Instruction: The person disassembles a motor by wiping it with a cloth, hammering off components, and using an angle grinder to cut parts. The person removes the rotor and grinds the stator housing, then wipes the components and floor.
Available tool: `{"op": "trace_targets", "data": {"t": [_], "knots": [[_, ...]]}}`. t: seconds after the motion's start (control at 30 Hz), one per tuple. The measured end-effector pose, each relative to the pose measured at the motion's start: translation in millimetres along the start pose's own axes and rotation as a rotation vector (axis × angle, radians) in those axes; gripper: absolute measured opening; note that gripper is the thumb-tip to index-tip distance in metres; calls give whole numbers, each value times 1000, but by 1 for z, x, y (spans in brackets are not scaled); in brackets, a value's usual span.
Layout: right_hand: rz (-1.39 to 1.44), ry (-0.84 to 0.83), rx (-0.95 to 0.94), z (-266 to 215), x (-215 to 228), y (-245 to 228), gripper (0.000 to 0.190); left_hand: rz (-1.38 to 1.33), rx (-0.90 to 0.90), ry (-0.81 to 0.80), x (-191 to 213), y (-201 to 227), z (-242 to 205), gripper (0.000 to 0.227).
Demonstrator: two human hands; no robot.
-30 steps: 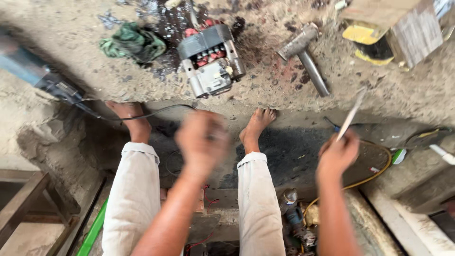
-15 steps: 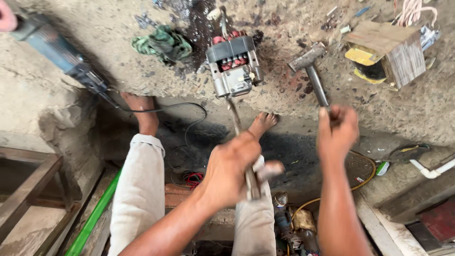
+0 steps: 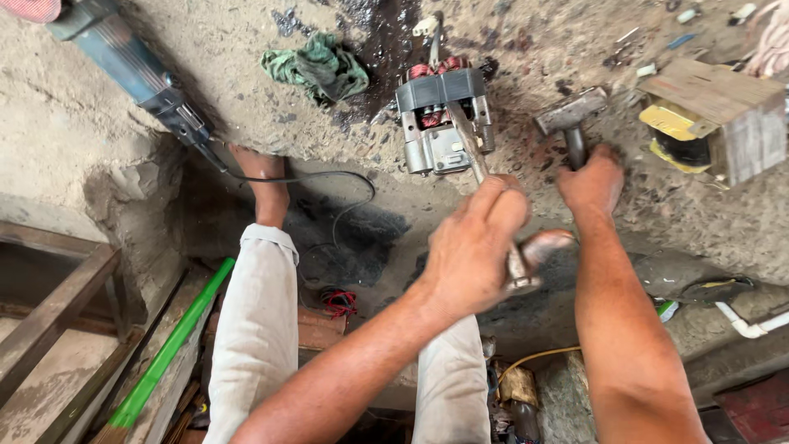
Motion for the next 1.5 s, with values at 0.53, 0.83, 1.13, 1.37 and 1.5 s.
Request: {"op": "trace_targets", "data": {"t": [0.53, 0.83, 1.13, 1.37, 1.5], "knots": [[1341, 193, -42, -227, 109, -113, 17, 198, -107, 147, -7, -2, 22, 25], [1298, 369, 241, -274, 223, -181, 10, 179, -145, 155, -2, 4, 23, 19], [882, 213, -289, -250, 160, -167, 26, 163, -173, 211, 2, 1, 30, 21], [1238, 107, -401, -296, 119, -117, 13, 154, -202, 154, 2, -10, 20, 15], [1028, 143, -137, -259, 92, -150, 30, 150, -130, 142, 10, -2, 28, 13]]}}
Point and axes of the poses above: each hand's wrist, its own z-axis towards the middle knuckle, its own x-axis out of the back of the hand, y = z × x, the point moved 2 cm from there along z, towards the middle knuckle, and after that the axes turned 10 degrees about x, right-handed, at the moved point
